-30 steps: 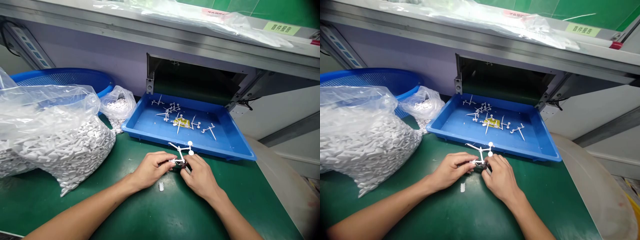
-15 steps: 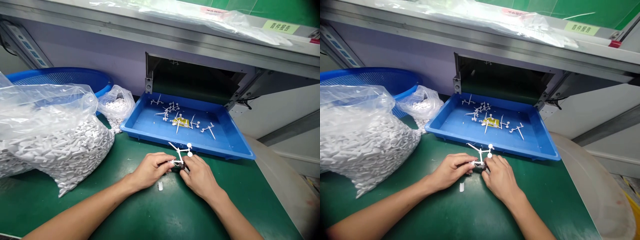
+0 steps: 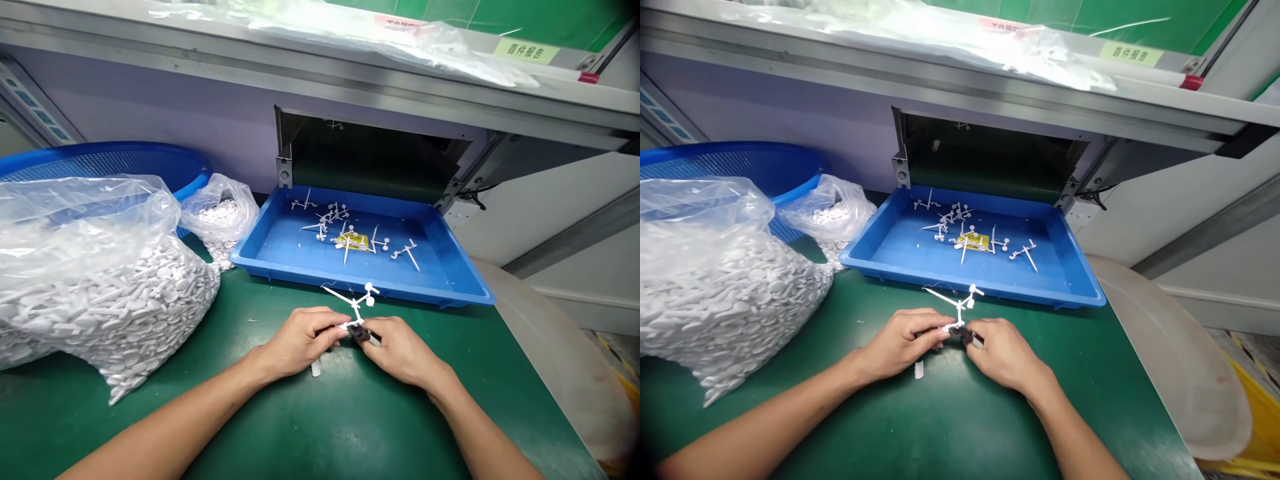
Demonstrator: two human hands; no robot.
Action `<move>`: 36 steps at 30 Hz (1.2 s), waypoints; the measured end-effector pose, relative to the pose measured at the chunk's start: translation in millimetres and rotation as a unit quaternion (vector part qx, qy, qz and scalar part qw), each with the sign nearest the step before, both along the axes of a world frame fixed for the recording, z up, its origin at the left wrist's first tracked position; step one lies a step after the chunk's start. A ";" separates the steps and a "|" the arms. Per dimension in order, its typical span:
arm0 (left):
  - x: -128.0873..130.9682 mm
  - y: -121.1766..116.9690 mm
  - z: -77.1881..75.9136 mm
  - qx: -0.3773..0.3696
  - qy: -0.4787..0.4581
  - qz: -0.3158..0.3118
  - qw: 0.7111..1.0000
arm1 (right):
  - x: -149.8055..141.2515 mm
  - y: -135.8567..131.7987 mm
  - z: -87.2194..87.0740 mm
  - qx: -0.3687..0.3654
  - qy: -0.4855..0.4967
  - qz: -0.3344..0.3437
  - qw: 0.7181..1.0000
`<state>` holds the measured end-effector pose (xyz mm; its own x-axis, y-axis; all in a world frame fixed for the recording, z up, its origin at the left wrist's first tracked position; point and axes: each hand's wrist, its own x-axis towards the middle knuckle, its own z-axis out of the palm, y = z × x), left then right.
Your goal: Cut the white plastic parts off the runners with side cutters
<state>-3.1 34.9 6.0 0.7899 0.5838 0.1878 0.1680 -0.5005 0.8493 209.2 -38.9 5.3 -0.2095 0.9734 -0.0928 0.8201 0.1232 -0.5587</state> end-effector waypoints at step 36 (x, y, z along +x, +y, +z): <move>-19.1 7.1 11.6 0.291 0.108 0.026 0.950 | 14.6 9.9 -14.2 0.077 0.438 -0.210 0.871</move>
<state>-22.2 42.0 17.6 0.8191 0.4708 0.3277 0.3452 -0.8609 0.3738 223.7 -29.1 -8.9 0.2441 0.9678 0.0623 0.0791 0.0441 -0.9959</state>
